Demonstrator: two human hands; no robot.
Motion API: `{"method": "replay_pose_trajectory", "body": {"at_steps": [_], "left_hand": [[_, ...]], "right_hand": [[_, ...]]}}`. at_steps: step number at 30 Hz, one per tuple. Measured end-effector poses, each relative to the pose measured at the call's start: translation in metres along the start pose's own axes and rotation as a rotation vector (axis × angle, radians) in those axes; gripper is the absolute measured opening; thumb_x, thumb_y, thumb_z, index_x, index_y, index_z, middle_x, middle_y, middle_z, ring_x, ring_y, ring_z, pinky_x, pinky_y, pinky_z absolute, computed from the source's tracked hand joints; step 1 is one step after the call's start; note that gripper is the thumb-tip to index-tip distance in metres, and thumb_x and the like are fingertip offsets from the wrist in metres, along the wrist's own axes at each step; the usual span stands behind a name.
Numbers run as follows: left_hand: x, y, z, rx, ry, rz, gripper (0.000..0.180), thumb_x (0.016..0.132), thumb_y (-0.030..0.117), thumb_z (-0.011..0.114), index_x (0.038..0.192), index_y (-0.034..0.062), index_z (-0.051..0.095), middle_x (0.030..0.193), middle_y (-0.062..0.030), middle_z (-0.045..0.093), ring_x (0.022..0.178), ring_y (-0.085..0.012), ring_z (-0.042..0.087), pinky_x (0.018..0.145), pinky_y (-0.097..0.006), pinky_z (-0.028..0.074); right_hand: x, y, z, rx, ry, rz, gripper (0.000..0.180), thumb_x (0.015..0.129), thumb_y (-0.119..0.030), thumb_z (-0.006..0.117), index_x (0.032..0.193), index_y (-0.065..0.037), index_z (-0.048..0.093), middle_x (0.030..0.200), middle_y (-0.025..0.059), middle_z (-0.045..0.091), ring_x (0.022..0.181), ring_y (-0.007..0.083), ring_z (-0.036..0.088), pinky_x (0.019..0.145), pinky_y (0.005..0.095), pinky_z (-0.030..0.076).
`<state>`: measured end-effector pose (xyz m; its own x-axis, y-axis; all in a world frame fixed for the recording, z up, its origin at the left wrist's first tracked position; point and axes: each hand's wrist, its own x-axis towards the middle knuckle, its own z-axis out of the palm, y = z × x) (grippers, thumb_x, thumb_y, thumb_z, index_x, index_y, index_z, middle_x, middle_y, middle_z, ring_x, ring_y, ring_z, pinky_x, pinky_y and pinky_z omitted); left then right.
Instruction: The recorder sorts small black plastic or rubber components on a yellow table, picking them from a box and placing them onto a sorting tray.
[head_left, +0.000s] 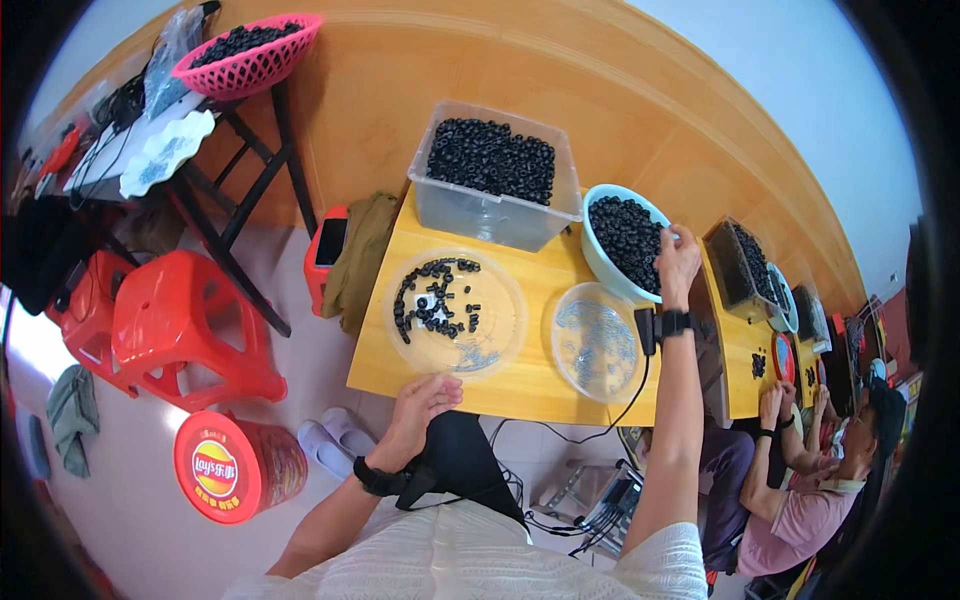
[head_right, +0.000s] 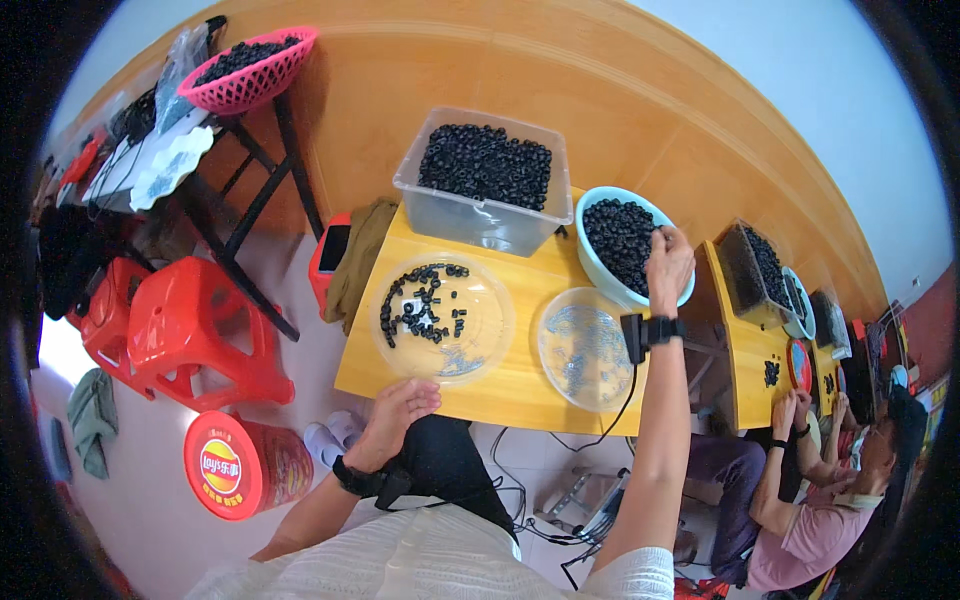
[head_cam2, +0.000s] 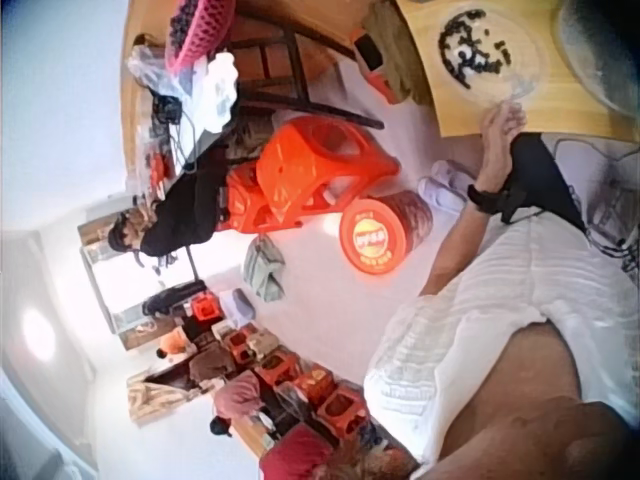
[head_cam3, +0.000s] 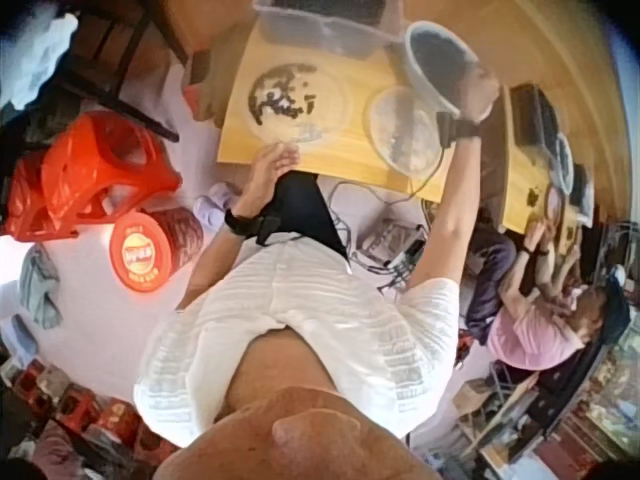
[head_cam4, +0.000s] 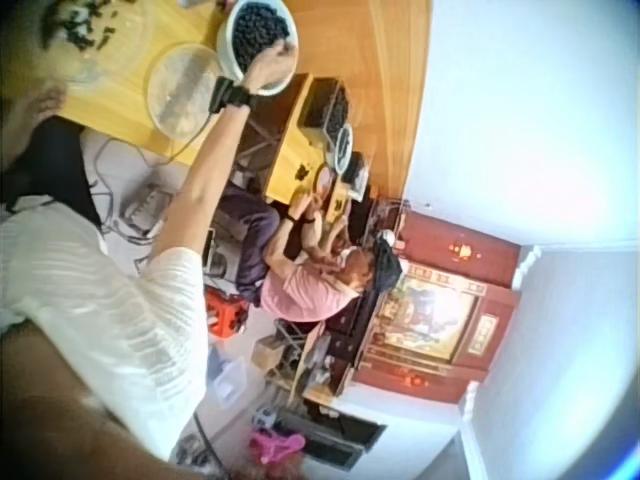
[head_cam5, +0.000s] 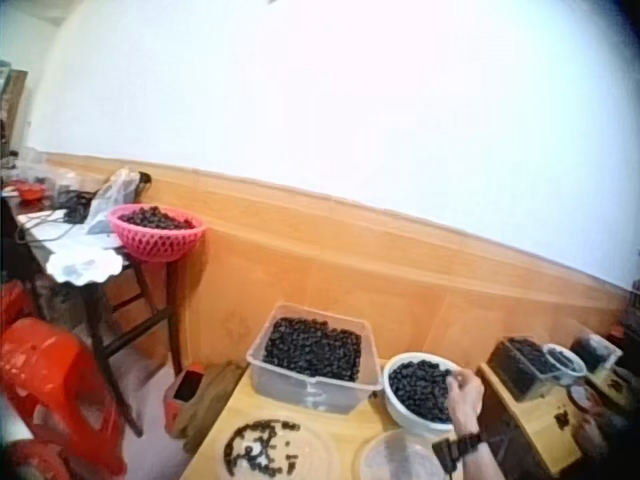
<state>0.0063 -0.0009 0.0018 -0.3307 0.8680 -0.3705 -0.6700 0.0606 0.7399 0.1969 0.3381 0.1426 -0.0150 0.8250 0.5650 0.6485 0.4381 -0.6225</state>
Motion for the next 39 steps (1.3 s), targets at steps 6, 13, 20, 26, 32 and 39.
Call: {"method": "replay_pose_trajectory", "body": {"at_steps": [6, 13, 20, 26, 32, 39], "left_hand": [[0.004, 0.002, 0.002, 0.021, -0.038, -0.019, 0.025, 0.088, 0.022, 0.050, 0.096, -0.0003, 0.058, 0.087, -0.0077, 0.060, 0.083, -0.0148, 0.058, 0.079, -0.027, 0.046], [0.001, 0.002, -0.008, 0.058, -0.010, -0.033, 0.025, 0.088, 0.024, 0.052, 0.094, 0.0011, 0.060, 0.084, -0.0055, 0.061, 0.081, -0.0129, 0.058, 0.078, -0.027, 0.046], [-0.001, 0.003, -0.013, 0.023, -0.002, -0.028, 0.023, 0.086, 0.023, 0.054, 0.093, 0.0022, 0.061, 0.084, -0.0045, 0.061, 0.080, -0.0115, 0.058, 0.077, -0.025, 0.045], [-0.002, 0.004, -0.015, 0.029, -0.019, -0.036, 0.024, 0.086, 0.023, 0.055, 0.093, 0.0018, 0.061, 0.084, -0.0038, 0.061, 0.079, -0.0108, 0.057, 0.075, -0.023, 0.044], [-0.001, 0.002, -0.018, 0.049, -0.040, -0.041, 0.024, 0.086, 0.024, 0.055, 0.093, 0.0016, 0.061, 0.085, -0.0044, 0.061, 0.079, -0.0110, 0.057, 0.075, -0.023, 0.045], [0.000, 0.006, -0.020, 0.048, -0.047, 0.002, 0.024, 0.088, 0.022, 0.052, 0.097, 0.0016, 0.060, 0.087, -0.0052, 0.061, 0.080, -0.0115, 0.058, 0.076, -0.023, 0.046]], "right_hand": [[-0.114, -0.006, 0.037, 0.166, -0.607, -0.077, 0.013, 0.076, -0.011, 0.057, 0.079, -0.001, 0.065, 0.069, 0.0137, 0.064, 0.063, 0.0201, 0.062, 0.059, 0.0312, 0.046], [-0.185, -0.087, 0.090, 0.239, -0.874, -0.329, 0.012, 0.073, -0.004, 0.056, 0.080, -0.002, 0.064, 0.075, 0.0172, 0.062, 0.070, 0.0324, 0.061, 0.064, 0.0377, 0.047], [-0.181, -0.120, 0.150, 0.193, -0.892, -0.523, 0.015, 0.072, 0.001, 0.052, 0.081, -0.001, 0.064, 0.086, 0.0197, 0.060, 0.080, 0.0360, 0.058, 0.070, 0.0411, 0.046], [-0.198, -0.116, 0.176, 0.140, -0.936, -0.581, 0.014, 0.067, 0.004, 0.052, 0.077, 0.001, 0.062, 0.085, 0.0215, 0.058, 0.082, 0.0376, 0.058, 0.074, 0.0426, 0.047], [-0.203, -0.116, 0.172, 0.073, -0.940, -0.613, 0.017, 0.064, 0.003, 0.059, 0.080, 0.001, 0.061, 0.082, 0.0185, 0.060, 0.080, 0.0353, 0.059, 0.073, 0.0398, 0.047], [-0.198, -0.114, 0.143, 0.247, -0.929, -0.443, 0.017, 0.065, 0.003, 0.060, 0.082, 0.000, 0.061, 0.078, 0.0179, 0.061, 0.073, 0.0329, 0.060, 0.068, 0.0380, 0.049]]}}
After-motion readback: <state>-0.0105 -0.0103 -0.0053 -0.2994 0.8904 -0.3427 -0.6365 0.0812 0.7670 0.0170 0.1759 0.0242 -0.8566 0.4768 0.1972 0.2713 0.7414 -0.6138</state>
